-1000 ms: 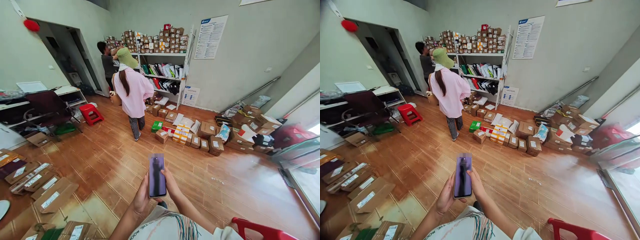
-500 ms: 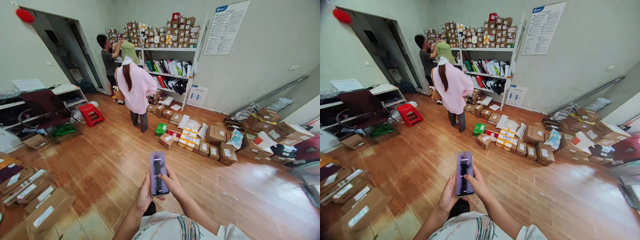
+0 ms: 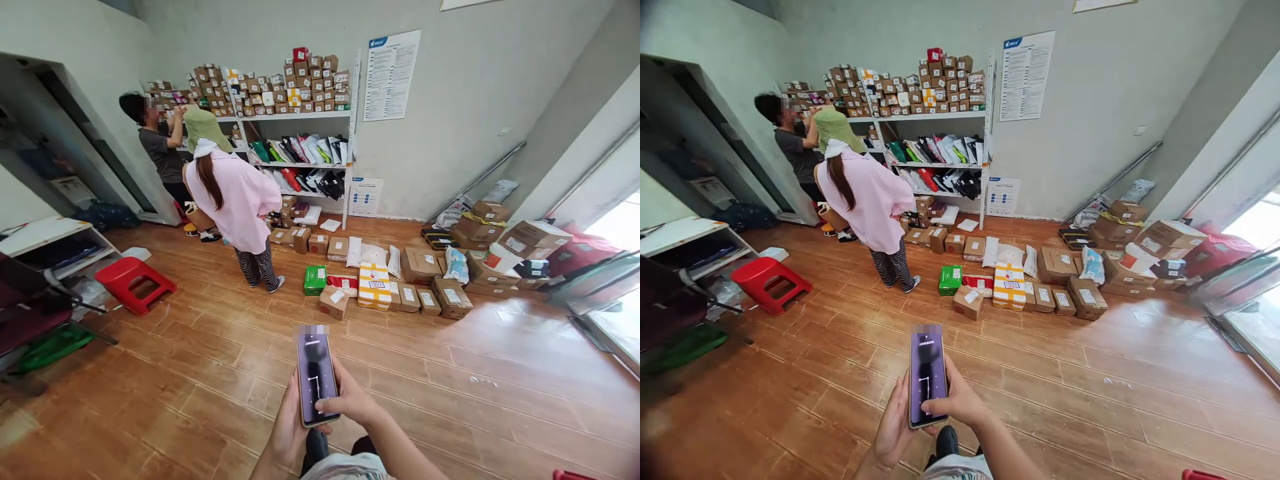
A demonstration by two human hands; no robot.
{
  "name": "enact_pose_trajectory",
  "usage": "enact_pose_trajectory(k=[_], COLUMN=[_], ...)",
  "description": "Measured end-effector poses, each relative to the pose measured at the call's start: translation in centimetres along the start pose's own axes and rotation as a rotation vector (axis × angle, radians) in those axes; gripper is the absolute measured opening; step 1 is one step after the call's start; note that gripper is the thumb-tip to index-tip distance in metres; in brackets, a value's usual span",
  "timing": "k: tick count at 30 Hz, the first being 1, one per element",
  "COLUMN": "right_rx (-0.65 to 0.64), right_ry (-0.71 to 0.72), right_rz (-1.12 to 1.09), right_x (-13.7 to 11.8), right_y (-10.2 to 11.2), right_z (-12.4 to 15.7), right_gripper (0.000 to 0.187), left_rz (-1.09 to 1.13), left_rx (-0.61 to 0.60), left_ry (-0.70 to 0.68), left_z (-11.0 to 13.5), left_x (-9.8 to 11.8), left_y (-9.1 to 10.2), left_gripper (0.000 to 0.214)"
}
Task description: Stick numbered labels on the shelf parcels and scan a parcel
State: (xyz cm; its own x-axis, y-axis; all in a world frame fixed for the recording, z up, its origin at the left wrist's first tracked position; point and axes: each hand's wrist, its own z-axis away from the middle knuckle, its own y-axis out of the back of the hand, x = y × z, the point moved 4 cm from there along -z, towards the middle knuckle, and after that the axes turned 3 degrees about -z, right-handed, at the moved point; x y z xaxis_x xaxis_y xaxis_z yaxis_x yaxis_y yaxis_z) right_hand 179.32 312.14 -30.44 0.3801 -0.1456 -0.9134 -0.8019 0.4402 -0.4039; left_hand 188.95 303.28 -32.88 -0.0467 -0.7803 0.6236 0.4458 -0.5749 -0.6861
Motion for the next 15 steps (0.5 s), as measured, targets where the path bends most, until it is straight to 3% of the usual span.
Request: enact_pose_trajectory(k=[5,8,12,15], right_rx=[0.261,0.323,0.427,0.435], right_ry=[0.035,0.098,0.288,0.377], right_rz=[0.070,0.170,0.286,0.323], right_x=[-0.3,-0.5,-0.6,-0.9], right_y=[-0.5,-0.7,-0.5,-0.5], right_z=[-2.1,-3.1,-3.9,-4.3], right_gripper=[0.050,0.052,0.052,0.057], left_rz=[0.018,0.019,-0.026,-0.067], left_rx=[-0.023,-0.037,-0.085,-0.123], left_ry=[0.038,0.027,0.030,0.050], left_z=[-1.0,-1.3,-1.8,-2.6], left_x=[2.2,3.3,4.8,5.4], left_y=[0.0,-0.2,-0.1,0.2], left_gripper=[0.068,0.068,0.071,0.074])
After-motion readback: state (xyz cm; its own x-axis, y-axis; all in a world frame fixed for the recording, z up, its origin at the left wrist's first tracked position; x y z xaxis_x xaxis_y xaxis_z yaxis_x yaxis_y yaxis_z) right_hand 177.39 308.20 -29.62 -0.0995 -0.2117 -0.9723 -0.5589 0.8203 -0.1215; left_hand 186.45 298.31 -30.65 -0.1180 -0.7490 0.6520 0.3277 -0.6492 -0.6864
